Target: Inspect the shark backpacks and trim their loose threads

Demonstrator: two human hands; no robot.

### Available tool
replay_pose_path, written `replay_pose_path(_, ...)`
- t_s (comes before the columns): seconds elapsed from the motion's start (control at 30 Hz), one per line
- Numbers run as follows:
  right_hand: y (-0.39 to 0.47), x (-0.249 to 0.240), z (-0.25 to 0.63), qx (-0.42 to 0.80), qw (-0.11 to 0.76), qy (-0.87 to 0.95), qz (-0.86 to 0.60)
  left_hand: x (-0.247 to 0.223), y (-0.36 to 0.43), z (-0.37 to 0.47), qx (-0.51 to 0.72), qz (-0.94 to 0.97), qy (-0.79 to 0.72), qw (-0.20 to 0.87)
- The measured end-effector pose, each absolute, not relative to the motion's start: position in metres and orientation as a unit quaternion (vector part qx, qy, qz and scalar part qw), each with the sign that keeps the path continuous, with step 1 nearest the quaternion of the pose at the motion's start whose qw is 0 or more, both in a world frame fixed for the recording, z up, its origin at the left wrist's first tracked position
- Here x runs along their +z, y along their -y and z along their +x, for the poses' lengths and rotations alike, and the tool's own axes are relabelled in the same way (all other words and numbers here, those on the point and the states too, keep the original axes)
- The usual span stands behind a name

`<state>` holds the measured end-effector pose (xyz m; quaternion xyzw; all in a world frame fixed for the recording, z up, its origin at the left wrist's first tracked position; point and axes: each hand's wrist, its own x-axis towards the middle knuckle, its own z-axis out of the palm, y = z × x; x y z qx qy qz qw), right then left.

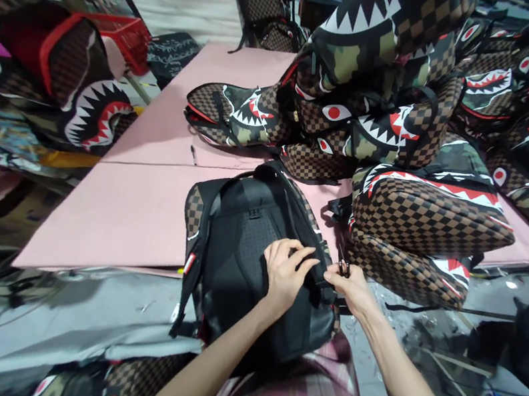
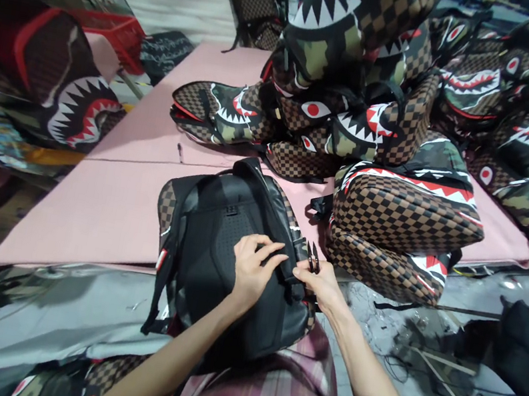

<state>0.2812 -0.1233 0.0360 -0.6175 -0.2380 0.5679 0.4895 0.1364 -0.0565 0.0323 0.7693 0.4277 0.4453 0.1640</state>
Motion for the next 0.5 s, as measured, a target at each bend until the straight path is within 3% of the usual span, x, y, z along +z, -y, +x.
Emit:
replay_pose_path(0.13, 0.126, 0.039, 0.279, 0.559, 0.491, 0.245, -0.622, 0.034, 0.058, 0.14, 0.434, 0.823, -0.364, 0.038)
replay_pose_path(0.3, 0.132, 0.039, 0.274, 0.535, 0.481, 0.299, -0.627, 0.043, 0.056, 0.146, 0.334, 0.887, -0.319, 0.026)
replay_pose_path(0.4, 0.137, 0.036, 0.281, 0.511, 0.484, 0.307, -0.641, 0.061, 0.066, 0.138, 0.306, 0.895, -0.284, 0.159)
replay_pose_path(0.5, 0.142, 0.031, 0.307, 0.407, 0.498, 0.316, -0.698, 0.083, 0.083, 0.112, 0.215, 0.859, -0.141, 0.442)
